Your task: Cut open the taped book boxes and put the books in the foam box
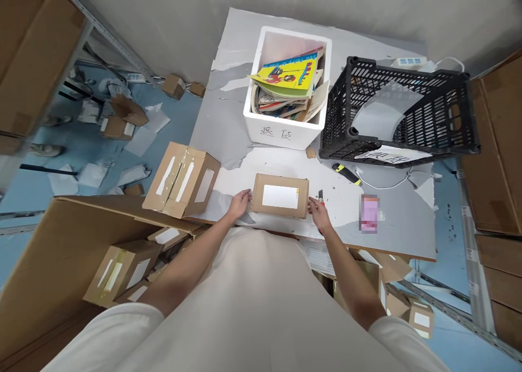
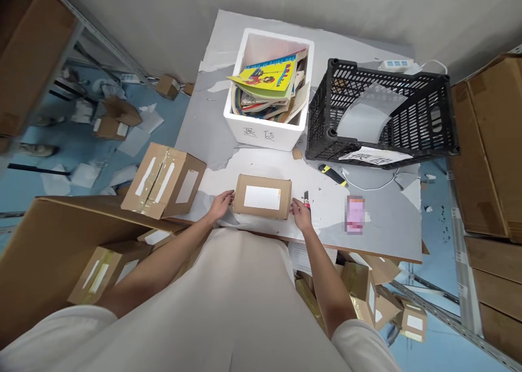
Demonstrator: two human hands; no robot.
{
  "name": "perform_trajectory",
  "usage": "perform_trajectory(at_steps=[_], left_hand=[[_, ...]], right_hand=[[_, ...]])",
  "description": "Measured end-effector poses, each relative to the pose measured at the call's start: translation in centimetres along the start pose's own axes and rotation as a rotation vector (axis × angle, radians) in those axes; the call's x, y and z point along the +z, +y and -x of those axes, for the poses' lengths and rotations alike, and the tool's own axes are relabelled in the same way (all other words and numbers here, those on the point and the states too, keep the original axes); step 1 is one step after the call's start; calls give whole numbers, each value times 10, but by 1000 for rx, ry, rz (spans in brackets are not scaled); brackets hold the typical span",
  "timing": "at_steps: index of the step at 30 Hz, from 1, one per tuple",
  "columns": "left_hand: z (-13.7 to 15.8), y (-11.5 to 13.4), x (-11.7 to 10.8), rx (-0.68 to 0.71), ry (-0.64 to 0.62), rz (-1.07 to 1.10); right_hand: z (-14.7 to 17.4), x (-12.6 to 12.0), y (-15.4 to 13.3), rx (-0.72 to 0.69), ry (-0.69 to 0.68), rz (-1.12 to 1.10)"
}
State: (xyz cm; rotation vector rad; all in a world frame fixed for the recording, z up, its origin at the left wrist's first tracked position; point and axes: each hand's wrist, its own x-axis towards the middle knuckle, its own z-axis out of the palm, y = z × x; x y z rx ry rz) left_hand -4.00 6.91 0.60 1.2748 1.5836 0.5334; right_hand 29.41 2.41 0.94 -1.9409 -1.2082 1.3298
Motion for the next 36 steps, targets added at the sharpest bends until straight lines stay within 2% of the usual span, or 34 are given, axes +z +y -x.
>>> perform_trajectory(at_steps=[2, 6, 9, 13, 17, 20, 23, 25, 27, 29, 31, 34, 36], left_hand=[[11, -11, 2, -6, -24, 24], [29, -23, 14, 50, -173, 121], [33, -21, 20, 36, -164, 174], [31, 0, 8, 55, -103, 138], [26, 35, -7, 112, 43, -77], [20, 55, -6, 79, 119, -193], [21, 61, 0, 70, 125, -251], [26, 59, 3, 160, 180, -311], [35, 55, 5, 375, 238, -407], [43, 51, 8, 643, 201, -518], [46, 48, 12, 828, 115, -602], [43, 45, 17, 897, 138, -645], [39, 44, 19, 912, 178, -647]], right_hand=[[10, 1, 8, -48, -14, 20], [26, 17, 6, -140, -101, 17], [31, 27, -4, -133, -99, -62], [31, 16, -21, -140, -84, -33], [24, -1, -43, -217, 16, 218], [16, -2, -55, -196, 78, 354], [11, 2, -58, -162, 99, 351], [9, 4, -57, -155, 97, 319], [9, 3, -55, -138, 92, 299], [9, 0, -49, -115, 78, 262], [10, -5, -39, -72, 130, 232], [15, -11, -14, 92, 296, 371], [18, -14, 3, 211, 284, 551]])
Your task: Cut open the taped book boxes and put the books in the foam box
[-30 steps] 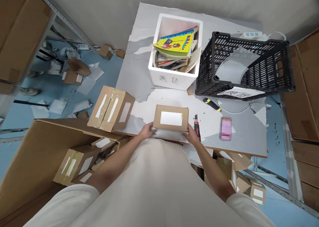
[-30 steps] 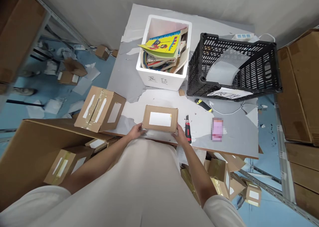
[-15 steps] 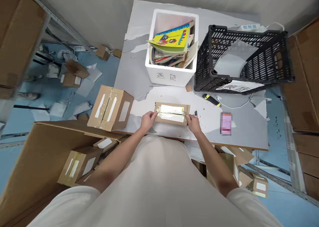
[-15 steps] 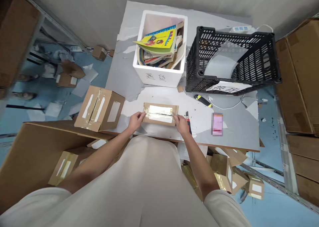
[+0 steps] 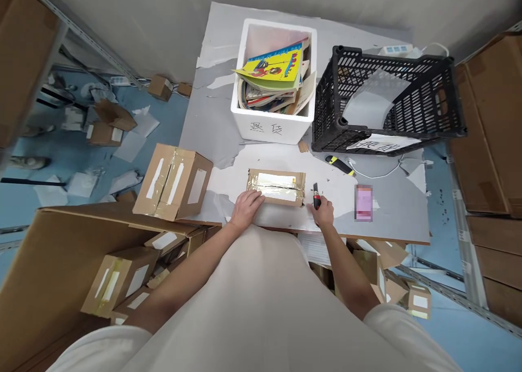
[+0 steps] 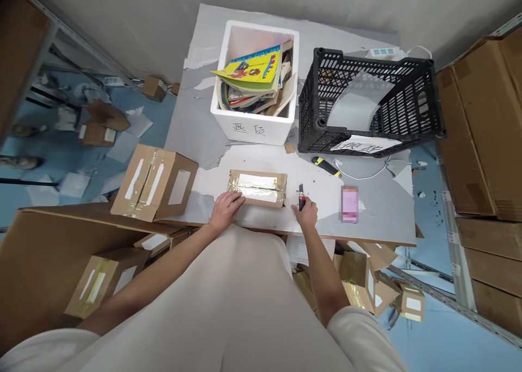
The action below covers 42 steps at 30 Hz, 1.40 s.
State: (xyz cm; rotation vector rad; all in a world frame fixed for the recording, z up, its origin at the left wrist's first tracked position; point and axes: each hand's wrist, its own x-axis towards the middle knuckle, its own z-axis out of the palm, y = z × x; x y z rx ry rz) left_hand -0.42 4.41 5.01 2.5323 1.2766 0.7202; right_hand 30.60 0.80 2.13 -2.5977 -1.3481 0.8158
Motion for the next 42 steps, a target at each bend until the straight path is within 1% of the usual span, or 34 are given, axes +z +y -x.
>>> perform_trajectory(at_steps=[2, 4, 5, 7, 9, 10, 11, 12, 13, 15, 17, 19, 22, 27, 31, 35, 38, 42], left_hand=[[-1, -2, 2, 20, 18, -11], [0, -3, 3, 35, 26, -25], [1, -3, 3, 39, 31, -30], [4, -3, 4, 48, 44, -36], [6, -3, 6, 54, 57, -35], [7, -3, 7, 54, 64, -33], [8, -4, 8, 52, 70, -32], [8, -4, 9, 48, 75, -30], [8, -5, 10, 47, 79, -28], [9, -5, 11, 51, 84, -21], [9, -5, 11, 51, 84, -12], [9, -4, 12, 37, 80, -5], [10, -3, 12, 15, 86, -1], [14, -6, 15, 34, 96, 19], [14, -10, 18, 40, 69, 48], [12, -12, 19, 30, 3, 67], [12, -13, 19, 9, -33, 84], [14, -14, 18, -39, -4, 99]], right_hand=[[-1, 2, 12, 6, -87, 118], [-3, -3, 15, -50, -118, 106], [-4, -10, 12, -93, -94, 67], [-4, -31, -4, -222, 9, -16], [1, -55, -34, -424, 89, -37], [6, -66, -53, -561, 56, -11], [11, -76, -73, -706, -30, 48], [15, -83, -93, -842, -155, 147], [19, -87, -112, -939, -252, 266], [24, -89, -145, -1039, -369, 497], [26, -85, -165, -1066, -422, 673], [26, -79, -176, -1067, -443, 775], [28, -75, -183, -1063, -454, 850], [38, -70, -194, -1041, -470, 932], [43, -66, -195, -1024, -464, 957], [45, -63, -193, -1029, -435, 950], [44, -62, -189, -1026, -440, 940], [44, -60, -181, -1011, -434, 917]])
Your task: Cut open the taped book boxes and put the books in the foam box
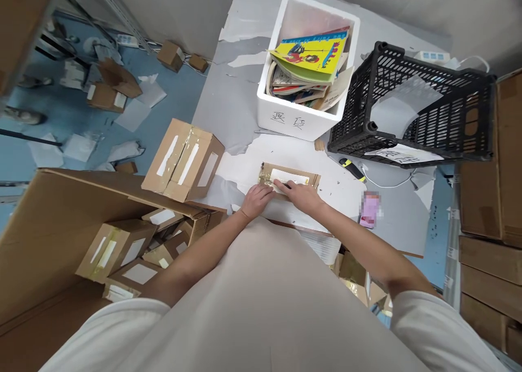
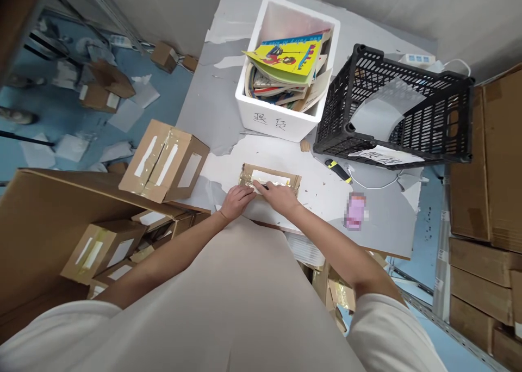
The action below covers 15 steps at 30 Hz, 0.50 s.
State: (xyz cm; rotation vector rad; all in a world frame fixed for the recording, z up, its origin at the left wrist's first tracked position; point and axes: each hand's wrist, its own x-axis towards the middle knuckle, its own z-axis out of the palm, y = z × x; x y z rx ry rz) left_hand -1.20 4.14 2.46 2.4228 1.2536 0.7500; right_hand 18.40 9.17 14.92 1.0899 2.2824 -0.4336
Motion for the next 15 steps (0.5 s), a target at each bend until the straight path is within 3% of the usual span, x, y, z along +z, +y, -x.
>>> perform_trajectory(at_steps=[10, 15], left_hand=[[-5, 0, 2, 47, -25, -41], [-5, -2, 4, 60, -30, -35]], right_hand=[[4, 2, -2, 7, 25, 2], [18, 3, 8, 130, -24, 32]])
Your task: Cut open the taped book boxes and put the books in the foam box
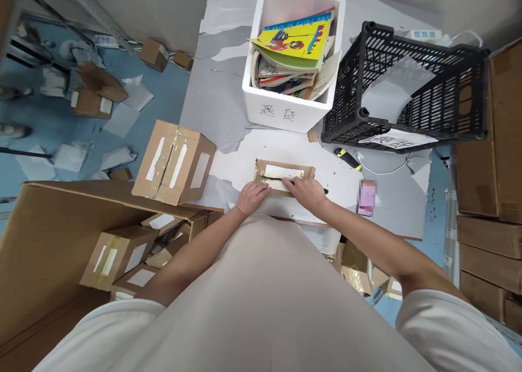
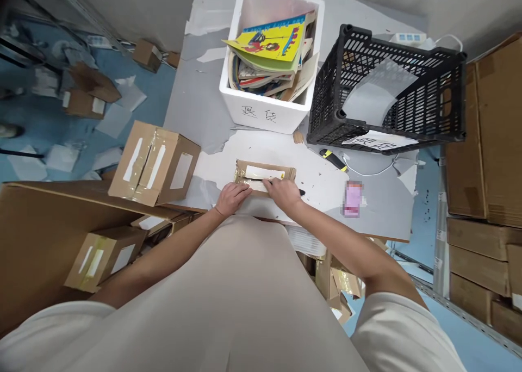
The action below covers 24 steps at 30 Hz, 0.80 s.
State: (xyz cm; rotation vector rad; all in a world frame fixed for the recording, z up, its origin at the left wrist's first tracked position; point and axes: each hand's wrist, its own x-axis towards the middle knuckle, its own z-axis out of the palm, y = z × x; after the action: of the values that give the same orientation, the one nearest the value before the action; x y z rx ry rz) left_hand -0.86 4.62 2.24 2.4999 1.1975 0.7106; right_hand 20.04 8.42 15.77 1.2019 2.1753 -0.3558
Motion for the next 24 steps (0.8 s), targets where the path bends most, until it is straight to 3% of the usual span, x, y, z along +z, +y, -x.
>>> perform_trajectory(at_steps=[8, 16, 19, 24], left_hand=[[3, 1, 3, -81, -8, 40], [0, 2, -1, -61, 24, 33], [1, 2, -4, -57, 27, 66], [7, 5, -16, -61, 47, 37]], right_hand=[[76, 33, 63, 183, -47, 45], [125, 66, 98, 238, 10, 7], [122, 97, 107, 313, 144, -264], [75, 146, 74, 496, 485, -1182]])
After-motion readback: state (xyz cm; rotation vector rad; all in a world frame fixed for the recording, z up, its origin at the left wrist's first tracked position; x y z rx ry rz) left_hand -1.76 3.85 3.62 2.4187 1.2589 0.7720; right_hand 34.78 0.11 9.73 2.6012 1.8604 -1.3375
